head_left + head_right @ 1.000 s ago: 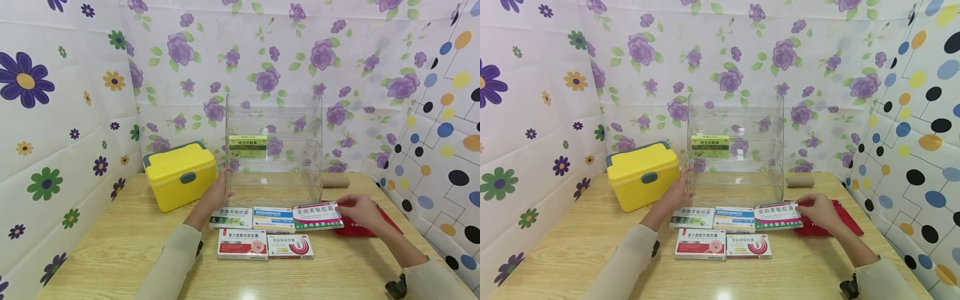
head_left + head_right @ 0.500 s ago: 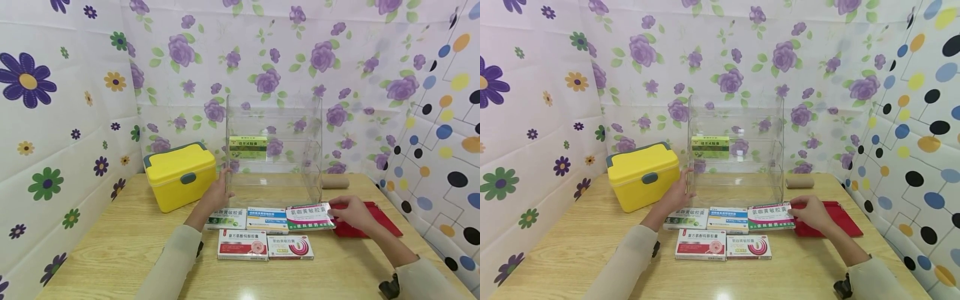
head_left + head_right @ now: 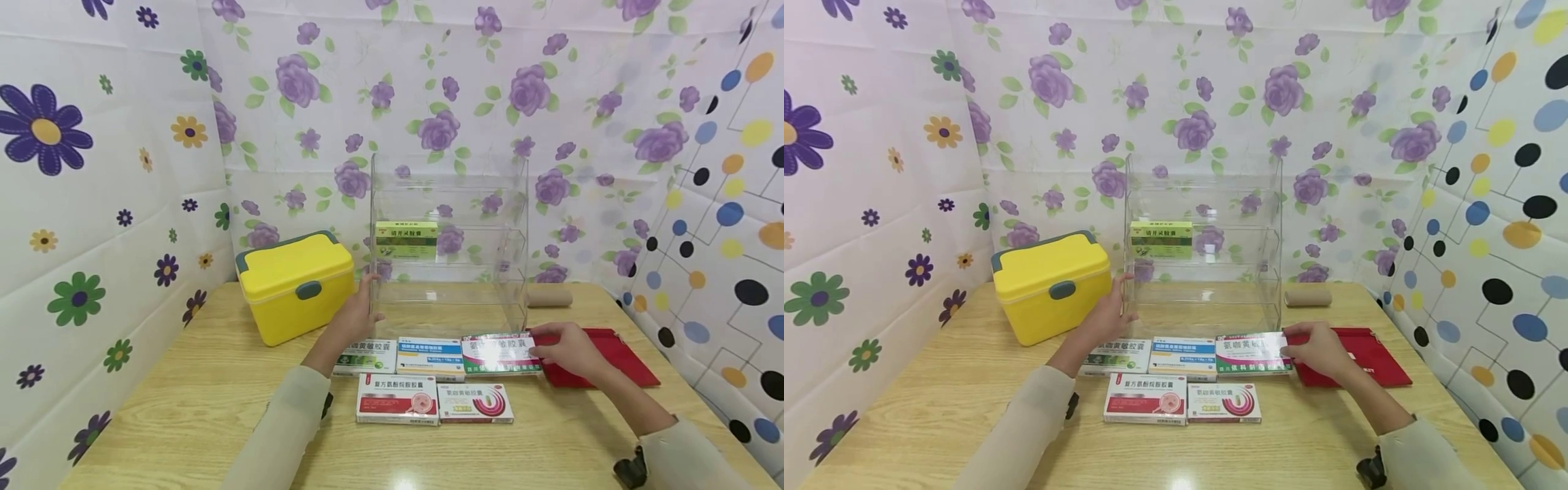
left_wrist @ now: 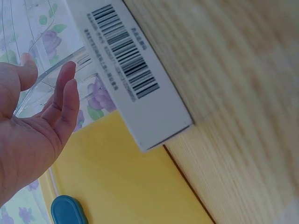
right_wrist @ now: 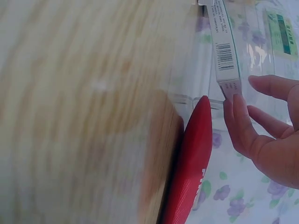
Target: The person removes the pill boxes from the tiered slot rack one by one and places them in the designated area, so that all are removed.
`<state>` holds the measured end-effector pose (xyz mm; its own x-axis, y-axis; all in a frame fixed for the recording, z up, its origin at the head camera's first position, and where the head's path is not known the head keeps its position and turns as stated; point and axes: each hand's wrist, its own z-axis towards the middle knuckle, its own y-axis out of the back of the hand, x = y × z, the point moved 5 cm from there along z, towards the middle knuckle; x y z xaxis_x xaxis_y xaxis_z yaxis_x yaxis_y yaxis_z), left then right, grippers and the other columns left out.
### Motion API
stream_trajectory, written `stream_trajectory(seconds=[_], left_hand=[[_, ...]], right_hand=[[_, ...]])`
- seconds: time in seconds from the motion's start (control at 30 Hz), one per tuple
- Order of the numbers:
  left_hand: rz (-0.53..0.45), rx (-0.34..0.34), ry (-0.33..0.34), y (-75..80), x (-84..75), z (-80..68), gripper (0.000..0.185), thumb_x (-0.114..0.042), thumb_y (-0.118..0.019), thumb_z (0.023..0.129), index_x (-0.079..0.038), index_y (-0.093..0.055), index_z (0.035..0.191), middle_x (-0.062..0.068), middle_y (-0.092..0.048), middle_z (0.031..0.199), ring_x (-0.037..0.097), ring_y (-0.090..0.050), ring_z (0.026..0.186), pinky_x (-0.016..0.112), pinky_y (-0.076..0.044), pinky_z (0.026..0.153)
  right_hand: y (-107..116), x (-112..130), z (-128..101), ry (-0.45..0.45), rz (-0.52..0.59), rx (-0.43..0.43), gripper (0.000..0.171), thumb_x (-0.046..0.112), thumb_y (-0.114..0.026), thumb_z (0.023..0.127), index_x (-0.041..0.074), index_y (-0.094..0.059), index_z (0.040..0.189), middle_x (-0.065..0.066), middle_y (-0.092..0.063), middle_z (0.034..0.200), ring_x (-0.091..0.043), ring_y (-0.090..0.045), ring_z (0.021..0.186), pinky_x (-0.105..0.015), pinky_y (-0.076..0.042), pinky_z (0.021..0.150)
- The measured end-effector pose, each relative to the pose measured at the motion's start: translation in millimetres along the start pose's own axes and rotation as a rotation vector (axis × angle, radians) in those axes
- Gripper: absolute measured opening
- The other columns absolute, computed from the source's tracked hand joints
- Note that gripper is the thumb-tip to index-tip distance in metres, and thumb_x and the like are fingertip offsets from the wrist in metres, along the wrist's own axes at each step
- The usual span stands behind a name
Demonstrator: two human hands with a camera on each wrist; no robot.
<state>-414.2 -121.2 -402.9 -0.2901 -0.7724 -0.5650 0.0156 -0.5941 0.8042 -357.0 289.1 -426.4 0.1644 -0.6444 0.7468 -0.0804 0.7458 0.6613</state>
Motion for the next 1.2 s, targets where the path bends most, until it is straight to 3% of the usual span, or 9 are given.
stream_trajectory(seconds=[0.83, 1.2], left_hand=[[-0.003, -0.013, -0.008, 1.7, 0.1, -0.2, 0.084, -0.016, -0.072, 0.092, -0.032, -0.012, 0.149, 0.01, -0.052, 0.076, 0.024, -0.052, 0.063, 0.035, -0.044, 0.056], [-0.001, 0.005, 0.004, -1.4, 0.0, -0.3, 0.084, -0.019, -0.07, 0.094, -0.031, -0.01, 0.152, 0.01, -0.053, 0.073, 0.024, -0.052, 0.06, 0.035, -0.043, 0.054]], right_hand=[[-11, 3, 2, -0.051, -0.01, 0.074, 0.049, 0.017, -0.075, 0.089, -0.005, -0.06, 0.129, -0.024, -0.064, 0.123, -0.022, -0.065, 0.092, -0.032, -0.059, 0.073], [-10, 18, 7, 0.039, 0.018, 0.071, 0.046, 0.017, -0.075, 0.089, -0.006, -0.061, 0.126, -0.021, -0.066, 0.118, -0.024, -0.066, 0.09, -0.032, -0.059, 0.073]])
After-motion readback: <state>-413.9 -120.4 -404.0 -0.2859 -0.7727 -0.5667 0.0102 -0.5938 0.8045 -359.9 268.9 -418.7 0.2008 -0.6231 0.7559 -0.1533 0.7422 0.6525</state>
